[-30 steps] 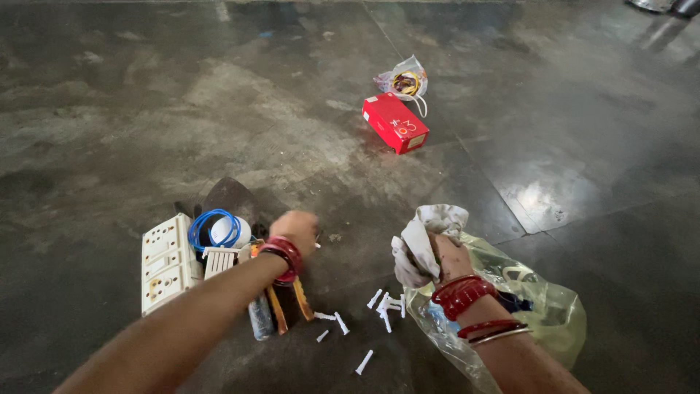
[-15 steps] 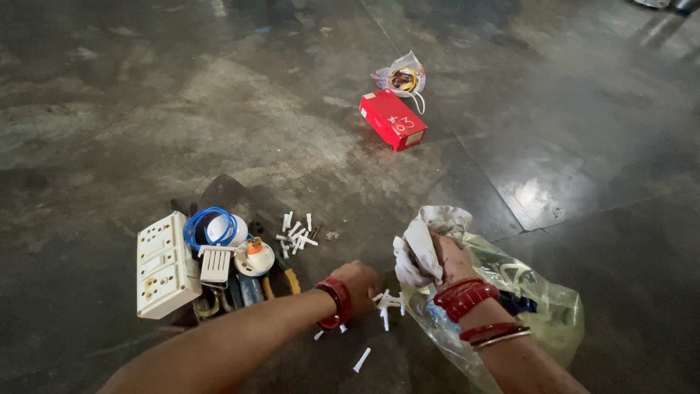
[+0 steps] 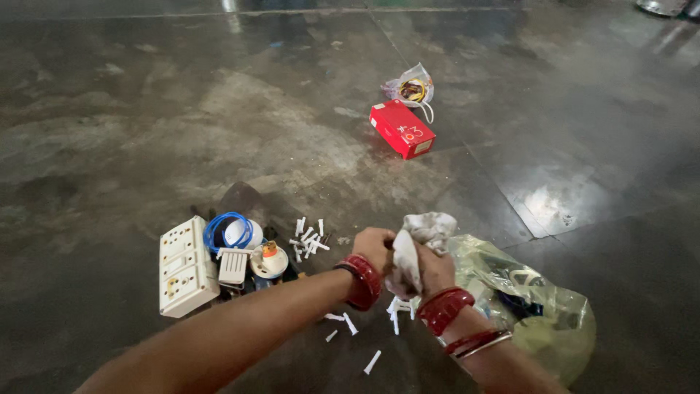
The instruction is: The person sits on the floor and wipes small white plastic electrical components with a cloth. They then open a blue packet and place the components inside, followed by handling a small white packet and a plastic bag.
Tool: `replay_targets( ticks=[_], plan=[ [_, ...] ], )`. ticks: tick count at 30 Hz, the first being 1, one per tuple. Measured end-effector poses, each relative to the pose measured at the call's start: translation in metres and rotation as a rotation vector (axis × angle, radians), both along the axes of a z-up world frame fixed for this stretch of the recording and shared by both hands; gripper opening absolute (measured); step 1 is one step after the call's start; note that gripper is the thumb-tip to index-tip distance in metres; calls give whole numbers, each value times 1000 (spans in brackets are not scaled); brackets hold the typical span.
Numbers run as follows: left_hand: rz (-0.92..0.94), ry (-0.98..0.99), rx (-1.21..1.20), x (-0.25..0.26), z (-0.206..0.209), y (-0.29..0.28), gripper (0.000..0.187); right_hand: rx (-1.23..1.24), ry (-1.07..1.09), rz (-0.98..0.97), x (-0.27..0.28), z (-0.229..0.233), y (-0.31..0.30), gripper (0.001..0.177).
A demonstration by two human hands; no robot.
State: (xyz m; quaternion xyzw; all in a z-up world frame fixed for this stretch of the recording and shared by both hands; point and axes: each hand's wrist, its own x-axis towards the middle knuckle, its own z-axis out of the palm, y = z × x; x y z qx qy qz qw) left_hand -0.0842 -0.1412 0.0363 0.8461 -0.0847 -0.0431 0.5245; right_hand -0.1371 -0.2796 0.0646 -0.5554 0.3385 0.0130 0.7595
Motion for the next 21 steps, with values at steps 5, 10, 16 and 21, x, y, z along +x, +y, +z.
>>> replay_targets(
  ticks=[5, 10, 16, 21],
  plan=[
    [-133, 127, -28, -27, 44, 12, 37, -30, -27, 220, 27, -22, -53, 32],
    [-287, 29, -363, -16, 48, 24, 28, 274, -59, 248, 21, -13, -76, 40],
    [-108, 47, -353, 6, 31, 22, 26, 146, -292, 342, 34, -27, -60, 32],
    [-9, -155, 65, 39, 1, 61, 23, -329, 64, 331, 29, -14, -40, 34]
  ],
)
